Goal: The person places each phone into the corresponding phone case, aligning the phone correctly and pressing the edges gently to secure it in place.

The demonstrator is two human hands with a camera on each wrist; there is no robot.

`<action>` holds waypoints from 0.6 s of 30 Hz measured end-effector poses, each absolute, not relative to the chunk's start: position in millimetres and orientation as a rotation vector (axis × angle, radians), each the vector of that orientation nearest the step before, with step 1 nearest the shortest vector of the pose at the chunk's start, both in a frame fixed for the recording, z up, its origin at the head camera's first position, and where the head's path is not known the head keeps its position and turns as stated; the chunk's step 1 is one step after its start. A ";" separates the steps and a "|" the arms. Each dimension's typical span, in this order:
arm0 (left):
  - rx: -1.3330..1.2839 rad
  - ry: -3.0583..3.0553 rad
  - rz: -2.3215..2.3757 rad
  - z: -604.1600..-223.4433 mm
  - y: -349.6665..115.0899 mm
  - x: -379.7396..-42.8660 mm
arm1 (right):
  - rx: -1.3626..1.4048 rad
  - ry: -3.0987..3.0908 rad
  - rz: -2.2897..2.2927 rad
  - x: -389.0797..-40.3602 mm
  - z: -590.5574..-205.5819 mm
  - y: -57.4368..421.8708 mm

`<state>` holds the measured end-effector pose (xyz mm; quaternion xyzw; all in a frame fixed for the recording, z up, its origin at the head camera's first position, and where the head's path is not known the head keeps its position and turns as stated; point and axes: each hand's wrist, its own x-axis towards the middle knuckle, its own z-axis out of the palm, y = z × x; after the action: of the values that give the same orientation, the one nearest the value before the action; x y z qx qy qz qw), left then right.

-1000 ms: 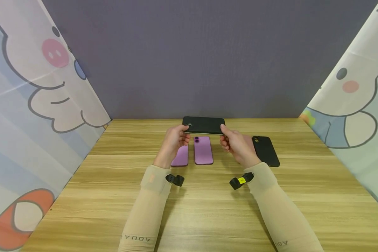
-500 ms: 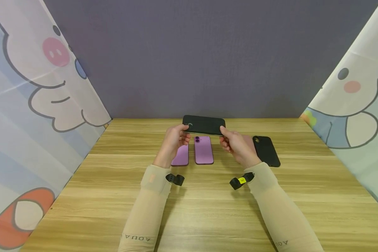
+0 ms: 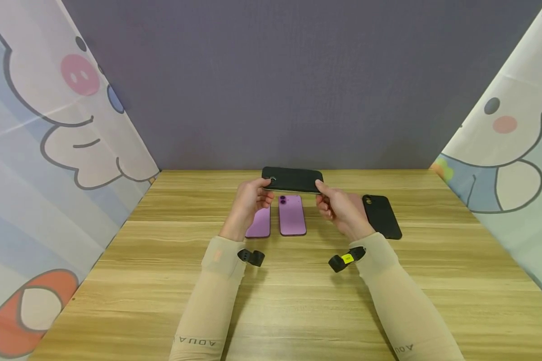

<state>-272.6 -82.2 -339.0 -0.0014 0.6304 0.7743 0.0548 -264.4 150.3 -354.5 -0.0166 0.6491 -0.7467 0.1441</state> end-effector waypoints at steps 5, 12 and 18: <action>-0.002 1.891 2.352 -339.4 -80.3 -272.3 | -0.004 1.812 -2.207 -265.5 -353.8 149.1; 0.004 1.914 2.362 -339.5 -80.2 -272.1 | -0.033 1.784 -2.160 -265.6 -351.7 149.4; 0.005 1.932 2.353 -339.6 -79.6 -272.1 | -0.019 1.751 -2.161 -265.0 -351.7 149.8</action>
<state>-272.1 -79.6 -339.6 0.0017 0.6337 0.7720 0.0486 -265.0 149.8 -351.7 -0.0069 0.6194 -0.7644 0.1790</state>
